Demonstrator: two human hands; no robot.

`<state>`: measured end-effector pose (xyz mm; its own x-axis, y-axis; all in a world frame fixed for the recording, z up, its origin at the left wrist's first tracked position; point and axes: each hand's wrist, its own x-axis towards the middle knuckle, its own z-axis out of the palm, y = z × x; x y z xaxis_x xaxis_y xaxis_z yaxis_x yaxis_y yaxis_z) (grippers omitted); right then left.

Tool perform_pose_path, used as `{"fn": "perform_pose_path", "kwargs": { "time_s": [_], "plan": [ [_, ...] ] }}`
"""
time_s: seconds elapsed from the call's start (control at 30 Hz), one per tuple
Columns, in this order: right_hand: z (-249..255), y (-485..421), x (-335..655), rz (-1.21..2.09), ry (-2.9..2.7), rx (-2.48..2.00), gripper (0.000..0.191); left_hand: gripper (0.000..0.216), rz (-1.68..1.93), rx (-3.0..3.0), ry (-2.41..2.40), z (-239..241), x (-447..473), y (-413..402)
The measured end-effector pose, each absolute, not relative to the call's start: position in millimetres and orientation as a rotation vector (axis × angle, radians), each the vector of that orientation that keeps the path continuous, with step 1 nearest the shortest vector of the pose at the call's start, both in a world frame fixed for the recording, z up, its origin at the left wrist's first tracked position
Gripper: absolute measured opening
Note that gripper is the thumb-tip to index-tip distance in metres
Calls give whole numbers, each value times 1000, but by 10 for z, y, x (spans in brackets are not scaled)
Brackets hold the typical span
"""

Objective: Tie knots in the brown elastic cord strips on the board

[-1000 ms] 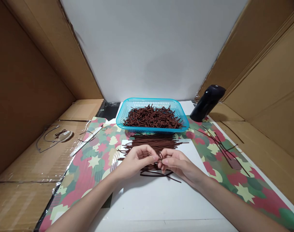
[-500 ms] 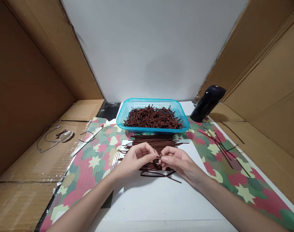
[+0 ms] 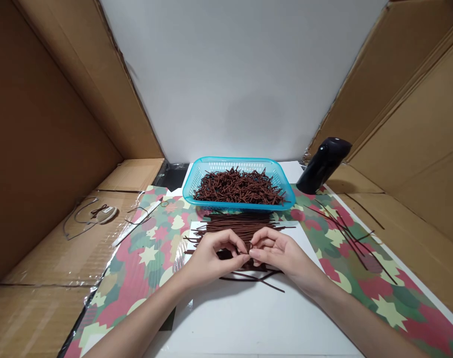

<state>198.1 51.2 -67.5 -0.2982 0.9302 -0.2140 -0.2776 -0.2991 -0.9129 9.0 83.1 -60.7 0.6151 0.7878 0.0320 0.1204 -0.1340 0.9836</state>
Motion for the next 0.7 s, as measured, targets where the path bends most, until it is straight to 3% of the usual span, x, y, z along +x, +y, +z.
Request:
{"fn": "perform_pose_path", "kwargs": {
  "time_s": [0.4, 0.7],
  "plan": [
    [-696, 520, 1996, 1822, -1009, -1032, 27, 3, 732, 1669, 705, -598, 85, 797],
    [-729, 485, 1993, 1934, -1048, -963, 25, 11, 681, 1535, 676, -615, 94, 775]
  ]
}}
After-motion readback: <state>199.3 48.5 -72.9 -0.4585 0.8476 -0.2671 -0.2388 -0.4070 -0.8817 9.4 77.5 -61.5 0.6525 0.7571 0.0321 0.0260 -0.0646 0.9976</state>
